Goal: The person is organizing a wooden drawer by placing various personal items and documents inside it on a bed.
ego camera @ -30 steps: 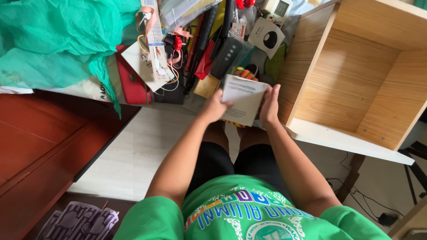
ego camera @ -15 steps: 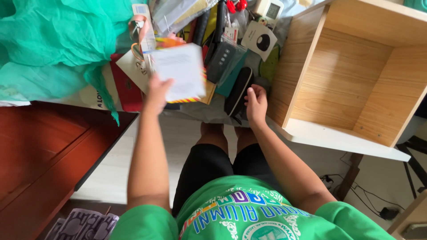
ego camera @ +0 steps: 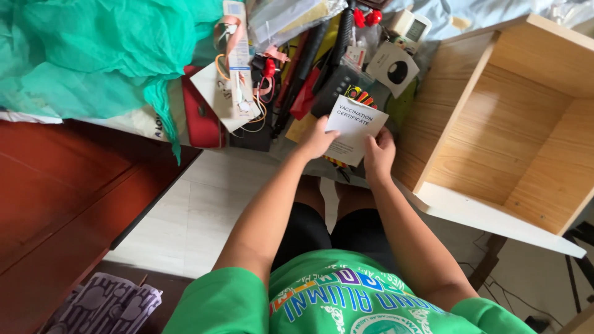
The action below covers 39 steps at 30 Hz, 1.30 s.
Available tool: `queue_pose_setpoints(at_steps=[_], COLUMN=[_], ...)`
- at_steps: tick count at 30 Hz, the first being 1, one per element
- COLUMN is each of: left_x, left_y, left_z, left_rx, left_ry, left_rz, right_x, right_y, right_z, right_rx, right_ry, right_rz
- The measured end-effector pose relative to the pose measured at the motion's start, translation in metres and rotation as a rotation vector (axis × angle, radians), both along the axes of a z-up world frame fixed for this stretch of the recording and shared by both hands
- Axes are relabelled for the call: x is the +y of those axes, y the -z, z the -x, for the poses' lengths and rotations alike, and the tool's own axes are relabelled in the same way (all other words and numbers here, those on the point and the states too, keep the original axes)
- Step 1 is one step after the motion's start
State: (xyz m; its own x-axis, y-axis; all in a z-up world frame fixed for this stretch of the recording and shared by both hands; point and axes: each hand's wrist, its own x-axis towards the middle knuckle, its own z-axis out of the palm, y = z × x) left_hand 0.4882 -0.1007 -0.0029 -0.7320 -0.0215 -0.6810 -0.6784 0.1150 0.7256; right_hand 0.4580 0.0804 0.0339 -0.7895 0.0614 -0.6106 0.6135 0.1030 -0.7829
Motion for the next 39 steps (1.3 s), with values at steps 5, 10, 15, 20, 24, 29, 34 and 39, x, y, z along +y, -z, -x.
queue_pose_setpoints(at_steps=[5, 10, 15, 20, 24, 29, 34, 39], left_x=[-0.037, -0.125, -0.161, -0.159, -0.163, -0.162, -0.149, -0.117], left_y=[-0.022, -0.063, -0.025, 0.033, -0.028, -0.042, -0.052, -0.031], left_z=[0.002, 0.007, -0.016, -0.05, -0.047, -0.076, -0.083, -0.076], left_rx=[0.3, 0.087, -0.02, -0.034, -0.025, 0.025, -0.031, -0.188], left_ry=[-0.358, -0.542, -0.426, -0.515, -0.971, -1.0, -0.783, -0.411], left_rz=[0.551, 1.166, 1.049, 0.584, -0.597, -1.291, -1.602, -1.734], right_x=[-0.008, -0.013, -0.036, -0.058, -0.068, -0.08, -0.089, -0.102], right_y=[0.002, -0.005, -0.04, -0.064, -0.063, -0.06, -0.056, -0.103], right_z=[0.009, 0.013, 0.009, 0.007, 0.007, 0.007, 0.023, 0.061], right_rx=[0.102, 0.13, 0.453, 0.563, 0.497, 0.416, 0.222, -0.102], right_ry=[0.046, -0.037, -0.201, -0.389, -0.392, -0.423, -0.434, -0.147], right_rz=[-0.204, -0.376, -0.377, -0.464, -0.325, -0.072, 0.148, 0.695])
